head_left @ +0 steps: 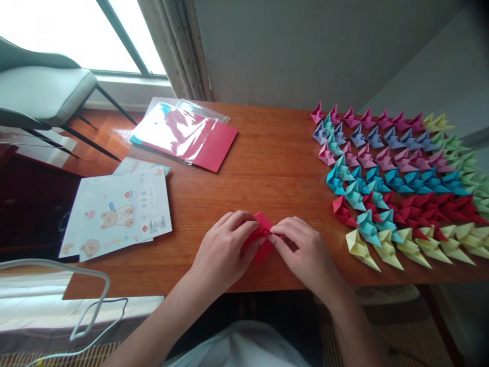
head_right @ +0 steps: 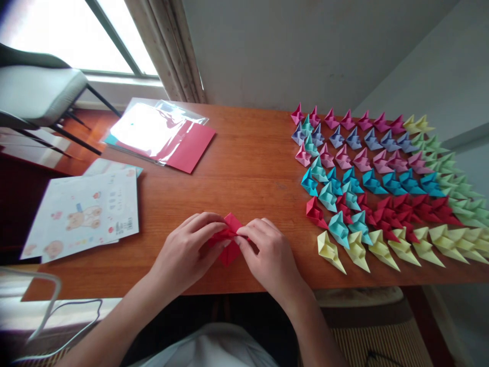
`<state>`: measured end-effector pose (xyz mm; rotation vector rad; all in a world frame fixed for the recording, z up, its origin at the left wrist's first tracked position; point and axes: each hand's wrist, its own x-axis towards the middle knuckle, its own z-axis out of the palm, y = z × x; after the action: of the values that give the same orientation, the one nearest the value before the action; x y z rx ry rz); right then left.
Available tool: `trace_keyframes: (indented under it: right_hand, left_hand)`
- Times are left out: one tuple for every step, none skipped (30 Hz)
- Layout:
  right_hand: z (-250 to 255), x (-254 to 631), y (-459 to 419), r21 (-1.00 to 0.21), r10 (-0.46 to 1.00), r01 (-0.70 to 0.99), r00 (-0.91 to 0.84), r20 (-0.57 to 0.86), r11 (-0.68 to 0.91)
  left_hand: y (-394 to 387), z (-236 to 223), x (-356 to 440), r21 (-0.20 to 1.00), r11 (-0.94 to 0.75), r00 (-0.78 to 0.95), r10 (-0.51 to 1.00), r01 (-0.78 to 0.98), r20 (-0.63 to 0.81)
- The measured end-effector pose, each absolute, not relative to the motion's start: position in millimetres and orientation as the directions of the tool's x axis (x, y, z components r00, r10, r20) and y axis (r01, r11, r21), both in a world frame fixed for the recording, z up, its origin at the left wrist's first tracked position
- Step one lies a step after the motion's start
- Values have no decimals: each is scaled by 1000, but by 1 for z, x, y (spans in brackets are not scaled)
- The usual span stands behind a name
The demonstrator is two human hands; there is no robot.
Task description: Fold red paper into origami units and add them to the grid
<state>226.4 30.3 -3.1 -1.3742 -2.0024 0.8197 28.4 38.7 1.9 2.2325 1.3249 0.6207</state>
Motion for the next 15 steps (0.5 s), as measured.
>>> trace_keyframes:
  right_hand:
    - [-3,226,31,-752,949,603,-301,95,266]
    - [-2,225,31,-751,954,614,-289,73,244]
    - [-1,225,32,-750,961,625,-273,51,218]
    - [0,224,33,-749,967,634,-254,31,190]
    - [1,223,33,-748,972,643,-233,14,164]
    - [1,221,34,-747,978,650,-210,0,140]
    - [1,220,36,-745,982,657,-187,-10,117]
    - [1,218,37,-741,986,665,-163,-18,96]
    - [1,216,38,-734,990,675,-140,-26,76]
    - [0,215,40,-724,992,687,-118,-33,57]
    - [-1,213,41,-713,994,700,-98,-39,41]
    - [-1,211,42,-701,996,713,-81,-45,26]
    - [-2,210,43,-689,997,725,-65,-48,14]
    - [-2,209,44,-678,997,735,-51,-49,4]
    - [-3,208,44,-667,998,745,-37,-48,-4]
  left_hand:
    - [38,2,28,594,-428,427,891,681,152]
    - [37,2,27,585,-433,427,890,686,158]
    - [37,2,26,572,-440,429,888,692,163]
    - [36,1,26,557,-445,430,887,701,168]
    - [36,1,25,542,-450,429,886,710,174]
    - [36,0,25,529,-452,426,887,718,179]
    - [36,-1,25,520,-449,419,889,727,183]
    - [36,-1,25,515,-442,409,894,734,184]
    - [37,-2,25,515,-433,399,899,740,183]
    - [37,-2,26,517,-422,388,904,745,178]
    - [38,-3,26,519,-413,380,908,748,175]
    - [38,-3,27,521,-408,373,911,750,177]
    - [38,-3,27,520,-408,370,911,751,181]
    - [39,-3,28,517,-410,368,911,751,188]
    - [39,-4,28,514,-413,366,910,752,195]
